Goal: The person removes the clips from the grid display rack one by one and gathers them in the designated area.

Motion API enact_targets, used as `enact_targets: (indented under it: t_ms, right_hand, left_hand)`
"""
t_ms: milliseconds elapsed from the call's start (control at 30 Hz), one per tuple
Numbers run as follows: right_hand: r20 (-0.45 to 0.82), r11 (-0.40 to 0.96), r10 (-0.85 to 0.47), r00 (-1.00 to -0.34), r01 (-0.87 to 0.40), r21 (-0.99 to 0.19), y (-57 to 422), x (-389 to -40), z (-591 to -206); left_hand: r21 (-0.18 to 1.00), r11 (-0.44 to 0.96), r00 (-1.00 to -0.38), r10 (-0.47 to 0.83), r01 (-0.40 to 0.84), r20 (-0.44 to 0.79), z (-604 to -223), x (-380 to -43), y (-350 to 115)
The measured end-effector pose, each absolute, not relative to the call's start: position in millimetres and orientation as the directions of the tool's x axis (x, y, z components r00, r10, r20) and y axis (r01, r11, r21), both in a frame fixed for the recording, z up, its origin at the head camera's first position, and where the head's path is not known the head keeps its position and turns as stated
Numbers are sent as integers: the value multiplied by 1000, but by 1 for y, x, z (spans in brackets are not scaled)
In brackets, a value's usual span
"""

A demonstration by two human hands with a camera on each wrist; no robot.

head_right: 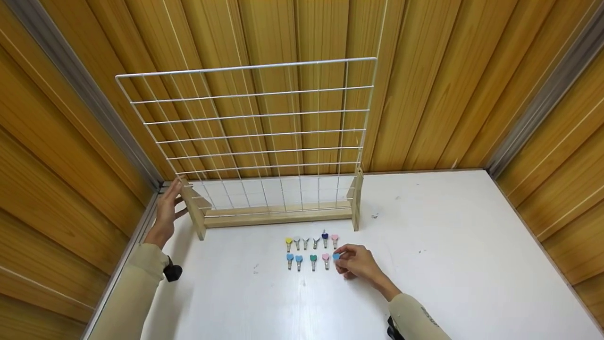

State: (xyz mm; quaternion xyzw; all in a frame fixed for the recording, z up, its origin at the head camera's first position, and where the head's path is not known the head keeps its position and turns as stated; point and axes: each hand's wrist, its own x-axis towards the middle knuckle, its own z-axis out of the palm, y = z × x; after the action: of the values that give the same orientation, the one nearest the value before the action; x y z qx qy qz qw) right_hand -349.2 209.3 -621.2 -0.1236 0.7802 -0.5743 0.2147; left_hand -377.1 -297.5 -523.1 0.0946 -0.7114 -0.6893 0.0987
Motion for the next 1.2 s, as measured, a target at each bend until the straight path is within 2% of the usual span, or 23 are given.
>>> enact_targets:
  t_ms: [433, 700, 1200]
  right_hand:
    - [-100, 494, -388, -916, -115, -862, 208, -353, -615]
    - [-51, 518, -394, -918, -176, -837, 204, -354, -617]
    - [69, 532, -373, -925, -274, -801, 204, -351, -625]
  left_hand:
    - [1000, 20, -963, -269, 4, 9, -519, -378, -295]
    - [1000, -28, -965, -261, -8, -15, -511, -370, -293]
    - [999, 32, -960, -281, -14, -4, -517, -372, -295]
